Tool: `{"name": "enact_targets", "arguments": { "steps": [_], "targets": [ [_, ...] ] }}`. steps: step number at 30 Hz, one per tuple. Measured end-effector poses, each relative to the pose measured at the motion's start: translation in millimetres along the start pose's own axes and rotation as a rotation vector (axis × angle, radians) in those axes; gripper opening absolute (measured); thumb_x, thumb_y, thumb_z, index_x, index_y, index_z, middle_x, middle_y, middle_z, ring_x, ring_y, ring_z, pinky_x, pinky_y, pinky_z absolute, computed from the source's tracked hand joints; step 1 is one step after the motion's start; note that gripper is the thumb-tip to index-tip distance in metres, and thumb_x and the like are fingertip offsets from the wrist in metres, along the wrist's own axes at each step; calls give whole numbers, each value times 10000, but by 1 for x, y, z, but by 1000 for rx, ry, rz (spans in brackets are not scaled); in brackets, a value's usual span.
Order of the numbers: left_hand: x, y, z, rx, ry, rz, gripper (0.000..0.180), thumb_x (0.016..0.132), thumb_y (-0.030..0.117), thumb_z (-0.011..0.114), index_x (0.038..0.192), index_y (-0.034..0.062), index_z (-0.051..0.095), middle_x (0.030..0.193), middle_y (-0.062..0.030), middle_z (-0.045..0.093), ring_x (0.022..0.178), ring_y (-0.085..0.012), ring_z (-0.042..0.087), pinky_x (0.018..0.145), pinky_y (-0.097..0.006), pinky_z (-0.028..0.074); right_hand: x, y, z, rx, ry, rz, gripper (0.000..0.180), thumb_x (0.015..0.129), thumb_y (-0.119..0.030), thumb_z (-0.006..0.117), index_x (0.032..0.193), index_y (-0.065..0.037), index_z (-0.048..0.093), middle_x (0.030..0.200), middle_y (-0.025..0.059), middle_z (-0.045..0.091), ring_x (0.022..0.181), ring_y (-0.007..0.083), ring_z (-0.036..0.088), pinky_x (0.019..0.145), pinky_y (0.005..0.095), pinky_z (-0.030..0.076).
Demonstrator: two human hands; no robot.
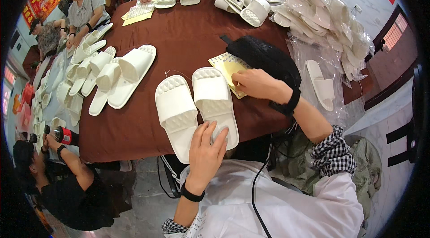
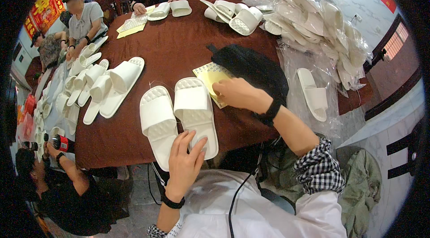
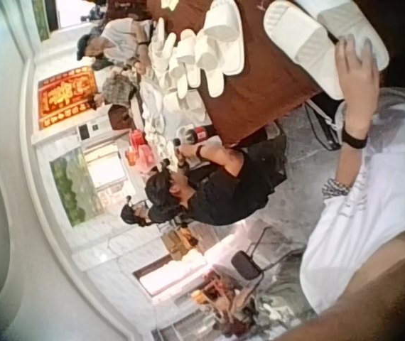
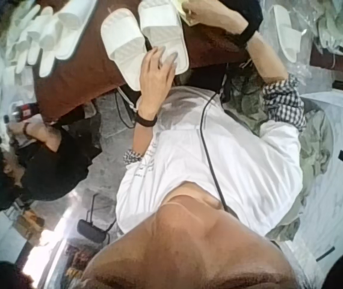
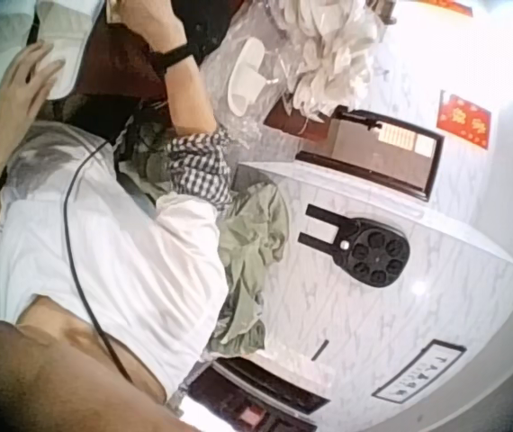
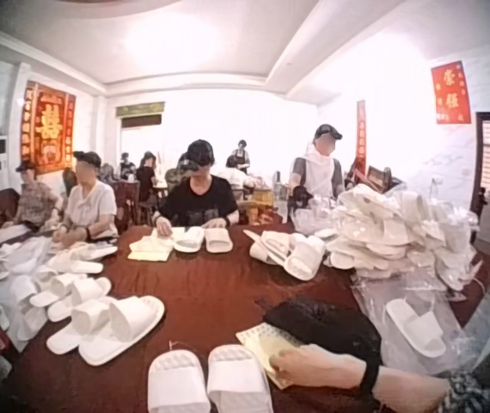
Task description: Inspecting and packaging pairs of white slippers into clear plastic bags.
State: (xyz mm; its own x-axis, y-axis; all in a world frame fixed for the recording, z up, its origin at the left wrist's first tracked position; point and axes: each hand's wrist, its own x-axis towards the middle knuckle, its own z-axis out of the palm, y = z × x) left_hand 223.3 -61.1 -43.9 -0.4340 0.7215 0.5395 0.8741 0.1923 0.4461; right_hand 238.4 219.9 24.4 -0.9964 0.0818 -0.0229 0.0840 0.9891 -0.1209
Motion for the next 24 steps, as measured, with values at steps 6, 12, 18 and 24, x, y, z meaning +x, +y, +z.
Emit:
{"name": "enact_targets", "arguments": {
  "steps": [6, 12, 18, 24],
  "targets": [
    [0, 1, 1, -17, 0, 1, 383, 833, 103, 739, 1214, 130, 707, 1329, -135, 580, 1256, -360, 522, 1046, -466, 472, 49, 34, 7, 76, 232, -28, 95, 901, -104, 603, 961, -54, 657, 997, 144, 670, 921, 370, 679, 768, 475, 542],
    [-1, 2, 0, -22, -10, -6, 391, 839, 106, 739, 1227, 129, 700, 1340, -134, 574, 1266, -359, 516, 1051, -467, 470, 67, 39, 20, -122, 268, -1, 81, 854, -94, 627, 907, -35, 644, 954, 135, 665, 929, 341, 688, 775, 444, 552],
    [-1, 2, -1, -49, -16, -15, 413, 842, 85, 728, 1251, 134, 695, 1351, -143, 563, 1279, -365, 505, 1062, -468, 450, 72, 48, 17, -309, 286, -232, 75, 831, -103, 640, 883, -49, 647, 860, 105, 665, 859, 311, 705, 747, 418, 562],
    [0, 3, 0, -50, -14, -19, 411, 841, 82, 731, 1246, 135, 696, 1347, -137, 564, 1281, -362, 504, 1065, -460, 449, 83, 61, 23, -481, 361, -394, 51, 836, -131, 633, 836, -81, 624, 826, 68, 663, 756, 243, 714, 649, 362, 567]
  ]
}}
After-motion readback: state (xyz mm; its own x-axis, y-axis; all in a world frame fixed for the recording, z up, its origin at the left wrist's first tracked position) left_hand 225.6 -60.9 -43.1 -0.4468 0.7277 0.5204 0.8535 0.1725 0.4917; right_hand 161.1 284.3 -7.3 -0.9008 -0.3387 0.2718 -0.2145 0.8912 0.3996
